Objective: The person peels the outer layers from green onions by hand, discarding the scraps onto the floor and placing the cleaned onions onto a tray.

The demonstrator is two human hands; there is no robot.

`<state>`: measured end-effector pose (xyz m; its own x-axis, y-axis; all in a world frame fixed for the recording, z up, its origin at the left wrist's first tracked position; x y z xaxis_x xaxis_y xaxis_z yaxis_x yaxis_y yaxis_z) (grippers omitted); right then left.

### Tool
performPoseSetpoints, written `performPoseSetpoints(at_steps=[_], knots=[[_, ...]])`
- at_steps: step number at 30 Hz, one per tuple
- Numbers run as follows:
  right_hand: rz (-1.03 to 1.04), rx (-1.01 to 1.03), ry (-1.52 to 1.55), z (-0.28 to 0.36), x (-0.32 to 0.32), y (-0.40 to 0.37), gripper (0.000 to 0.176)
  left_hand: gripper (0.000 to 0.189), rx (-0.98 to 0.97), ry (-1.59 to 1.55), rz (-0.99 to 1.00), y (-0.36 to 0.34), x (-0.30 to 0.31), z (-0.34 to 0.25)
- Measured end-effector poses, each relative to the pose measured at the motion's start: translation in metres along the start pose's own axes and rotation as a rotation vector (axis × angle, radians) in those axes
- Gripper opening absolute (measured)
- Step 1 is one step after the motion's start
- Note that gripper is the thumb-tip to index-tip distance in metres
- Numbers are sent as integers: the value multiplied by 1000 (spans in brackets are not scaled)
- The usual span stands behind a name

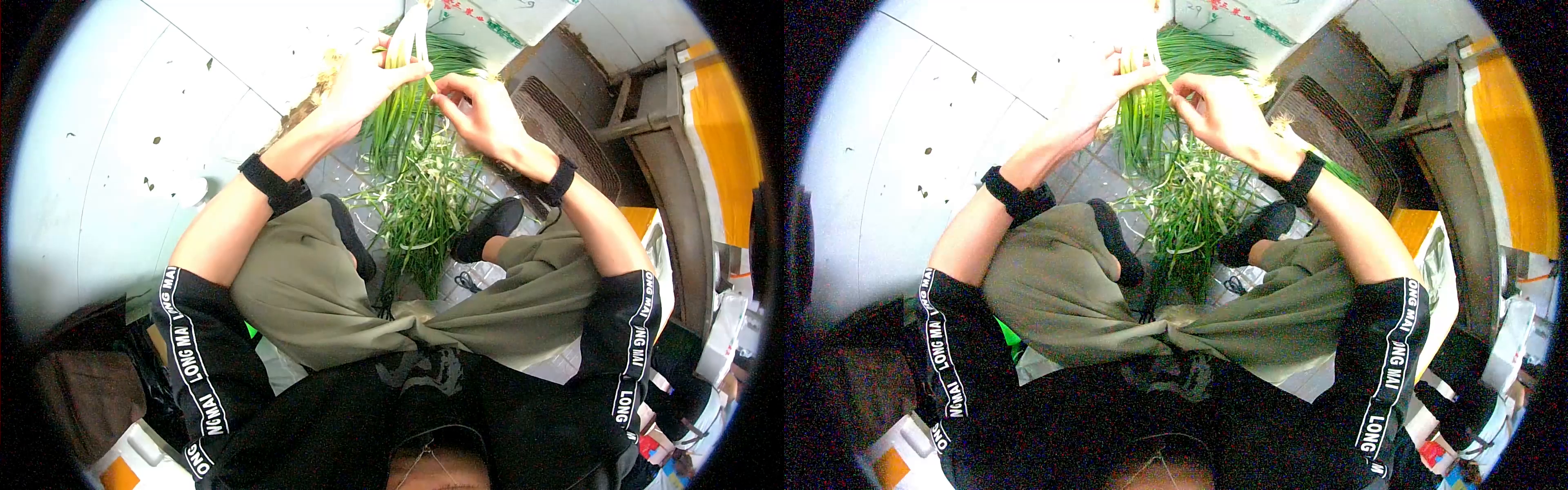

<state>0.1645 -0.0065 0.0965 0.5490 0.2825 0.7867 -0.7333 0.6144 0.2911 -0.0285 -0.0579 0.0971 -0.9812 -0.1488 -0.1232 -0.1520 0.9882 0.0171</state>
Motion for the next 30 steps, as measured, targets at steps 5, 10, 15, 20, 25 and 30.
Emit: performPoseSetpoints(at_steps=[5,10,15,20,25,30], knots=[[-63,48,-29,1,19,5,14,51,128,243,123,-1,3,7],[-94,35,-17,2,30,6,13,49,126,29,259,-3,3,11],[-126,105,-51,12,29,6,11,50,130,205,296,0,-6,12],[-230,117,-122,7,38,8,11,53,134,176,300,1,-10,16],[-446,4,-149,-7,66,16,18,54,164,260,367,-7,-13,7],[-569,-294,11,-70,89,12,26,51,198,120,393,-2,-4,14]])
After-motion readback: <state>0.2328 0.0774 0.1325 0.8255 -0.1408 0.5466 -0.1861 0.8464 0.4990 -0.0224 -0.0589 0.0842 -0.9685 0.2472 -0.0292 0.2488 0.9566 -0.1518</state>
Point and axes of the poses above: each hand's wrist, its own y-axis towards the middle knuckle, its own x-axis out of the back of the hand, z = x × y, the point moved 1 cm from there along y, towards the middle knuckle, and after that the axes turned 1 degree about -y, right-handed, at the moved point
